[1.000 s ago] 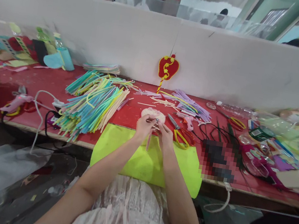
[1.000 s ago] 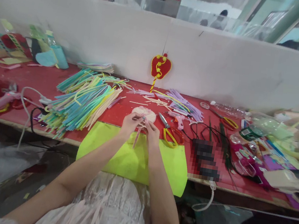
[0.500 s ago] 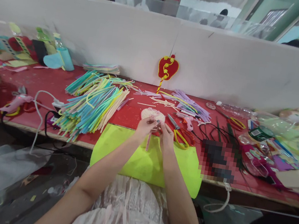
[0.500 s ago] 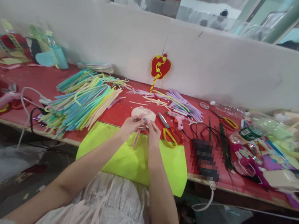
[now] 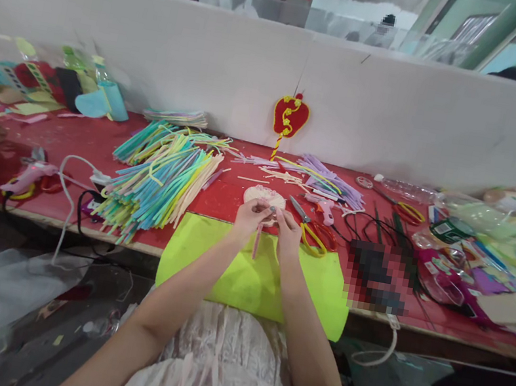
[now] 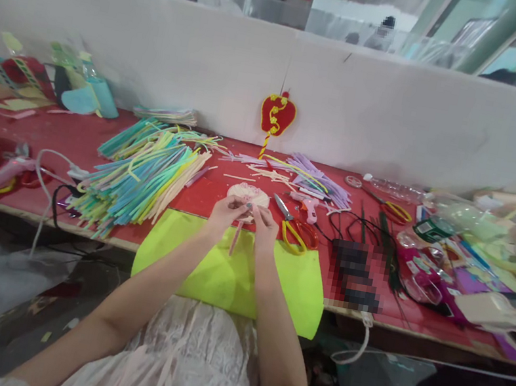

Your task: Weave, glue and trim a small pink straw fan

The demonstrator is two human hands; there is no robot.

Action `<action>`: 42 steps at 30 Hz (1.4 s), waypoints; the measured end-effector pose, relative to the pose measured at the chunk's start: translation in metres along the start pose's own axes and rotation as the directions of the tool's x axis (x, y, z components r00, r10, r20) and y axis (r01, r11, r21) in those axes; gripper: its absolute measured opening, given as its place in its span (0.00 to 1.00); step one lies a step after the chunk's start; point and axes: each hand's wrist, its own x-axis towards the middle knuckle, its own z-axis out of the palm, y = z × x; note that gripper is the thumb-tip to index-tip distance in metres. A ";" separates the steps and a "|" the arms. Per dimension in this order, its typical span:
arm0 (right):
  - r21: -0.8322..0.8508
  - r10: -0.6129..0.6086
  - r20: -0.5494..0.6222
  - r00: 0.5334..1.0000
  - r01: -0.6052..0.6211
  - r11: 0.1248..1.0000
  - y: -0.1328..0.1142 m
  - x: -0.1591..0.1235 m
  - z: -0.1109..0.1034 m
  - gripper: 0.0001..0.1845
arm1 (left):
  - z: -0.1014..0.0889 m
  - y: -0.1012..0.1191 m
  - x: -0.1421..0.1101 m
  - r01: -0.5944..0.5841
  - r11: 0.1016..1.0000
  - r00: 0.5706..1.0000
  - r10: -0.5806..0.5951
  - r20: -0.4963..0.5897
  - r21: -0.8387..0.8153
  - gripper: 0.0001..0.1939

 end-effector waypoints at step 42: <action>-0.258 0.116 0.282 0.952 -0.041 0.965 -0.033 0.004 -0.015 0.10 | -0.028 0.033 0.015 -0.260 0.834 0.904 0.033 0.426 0.487 0.04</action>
